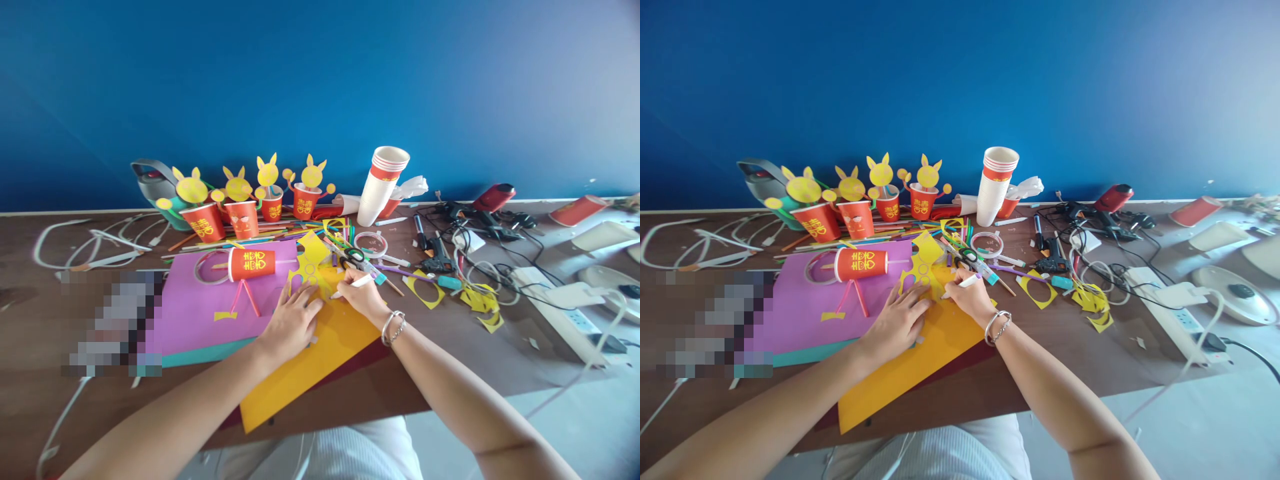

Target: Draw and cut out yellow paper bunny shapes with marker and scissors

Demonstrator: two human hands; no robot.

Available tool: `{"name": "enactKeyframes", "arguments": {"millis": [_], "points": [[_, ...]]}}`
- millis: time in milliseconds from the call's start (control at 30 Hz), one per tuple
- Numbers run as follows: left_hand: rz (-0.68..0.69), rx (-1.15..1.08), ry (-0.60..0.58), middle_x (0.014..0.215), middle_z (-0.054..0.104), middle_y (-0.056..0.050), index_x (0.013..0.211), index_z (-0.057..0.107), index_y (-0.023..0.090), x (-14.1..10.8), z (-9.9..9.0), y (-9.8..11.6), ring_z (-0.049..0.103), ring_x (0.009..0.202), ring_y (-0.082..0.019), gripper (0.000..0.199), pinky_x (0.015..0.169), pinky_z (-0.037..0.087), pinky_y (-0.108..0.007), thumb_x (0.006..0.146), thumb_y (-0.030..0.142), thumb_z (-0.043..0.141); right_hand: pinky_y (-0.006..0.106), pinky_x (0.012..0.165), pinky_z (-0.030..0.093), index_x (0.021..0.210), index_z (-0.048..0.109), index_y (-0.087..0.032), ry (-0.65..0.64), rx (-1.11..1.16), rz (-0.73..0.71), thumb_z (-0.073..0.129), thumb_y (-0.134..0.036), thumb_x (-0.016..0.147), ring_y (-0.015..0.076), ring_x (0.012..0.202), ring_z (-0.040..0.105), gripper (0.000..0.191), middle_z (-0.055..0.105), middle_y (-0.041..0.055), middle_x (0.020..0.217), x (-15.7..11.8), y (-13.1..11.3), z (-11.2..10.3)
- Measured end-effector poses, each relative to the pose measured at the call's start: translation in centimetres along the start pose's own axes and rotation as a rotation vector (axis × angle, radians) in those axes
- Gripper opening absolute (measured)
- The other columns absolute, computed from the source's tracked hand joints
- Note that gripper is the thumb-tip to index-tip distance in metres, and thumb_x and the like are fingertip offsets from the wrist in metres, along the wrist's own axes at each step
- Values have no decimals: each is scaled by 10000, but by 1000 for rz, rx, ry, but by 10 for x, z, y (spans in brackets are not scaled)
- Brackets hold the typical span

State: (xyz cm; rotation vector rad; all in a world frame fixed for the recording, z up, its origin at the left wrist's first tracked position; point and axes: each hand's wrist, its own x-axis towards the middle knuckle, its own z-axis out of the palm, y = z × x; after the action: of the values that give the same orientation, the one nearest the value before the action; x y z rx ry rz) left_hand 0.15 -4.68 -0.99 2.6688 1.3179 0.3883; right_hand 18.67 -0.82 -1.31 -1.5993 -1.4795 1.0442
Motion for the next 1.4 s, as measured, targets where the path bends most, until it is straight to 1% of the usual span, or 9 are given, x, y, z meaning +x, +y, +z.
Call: {"name": "enactKeyframes", "arguments": {"millis": [267,400,567,700,800,967,1067,1200,1400], "points": [[2,3,6,1313,528,-108,1076,597,219,0,2,0,416,1292,-266,344,1112,222,-548,806,79,437,197,370,272,517,372,-209,-37,83,20,479,-231,601,97,389,439,138,456,-51,410,-1,-3,-2],[3,18,2,1312,532,-102,1060,598,222,-1,2,0,416,1292,-261,331,1115,219,-545,812,82,429,195,373,273,552,399,-211,8,115,45,476,-251,625,105,401,469,113,533,-30,438,0,-3,-2],[-1,21,-3,1319,526,-109,1060,593,214,0,2,0,411,1296,-265,332,1109,224,-550,813,77,418,193,382,272,553,393,-209,19,60,-13,499,-267,645,98,413,460,151,522,-37,458,0,0,0],[6,14,2,1313,529,-105,1056,594,214,0,2,0,413,1293,-262,331,1113,219,-546,810,75,421,194,369,260,527,373,-209,-1,37,-3,490,-242,620,90,393,415,154,486,-44,428,-1,-1,0],[2,15,-3,1318,523,-106,1064,592,216,0,2,0,412,1294,-264,338,1113,219,-546,807,75,425,195,366,276,518,369,-209,-22,57,6,481,-230,610,95,391,424,147,467,-46,408,0,-2,-2],[8,12,6,1307,531,-107,1059,595,207,0,2,-1,415,1291,-261,335,1120,203,-540,807,68,422,187,375,285,552,399,-203,3,79,-12,492,-251,643,97,414,466,139,526,-35,451,0,0,-1],[13,10,10,1302,533,-106,1059,594,207,0,2,-1,419,1287,-261,335,1116,207,-542,811,67,415,184,379,289,545,396,-202,-10,64,-34,499,-248,644,102,427,483,150,514,-40,447,0,2,0],[15,15,9,1311,522,-117,1063,594,205,0,2,-1,418,1287,-271,336,1107,220,-551,815,70,414,186,366,280,516,380,-205,-31,71,-14,491,-226,615,97,397,454,150,461,-53,407,1,0,-1],[18,11,18,1297,535,-114,1058,596,203,-1,3,-1,422,1284,-271,341,1106,213,-556,807,60,414,188,365,253,539,389,-204,-15,88,-17,493,-242,637,86,393,426,148,501,-46,430,1,-1,-1]]}}
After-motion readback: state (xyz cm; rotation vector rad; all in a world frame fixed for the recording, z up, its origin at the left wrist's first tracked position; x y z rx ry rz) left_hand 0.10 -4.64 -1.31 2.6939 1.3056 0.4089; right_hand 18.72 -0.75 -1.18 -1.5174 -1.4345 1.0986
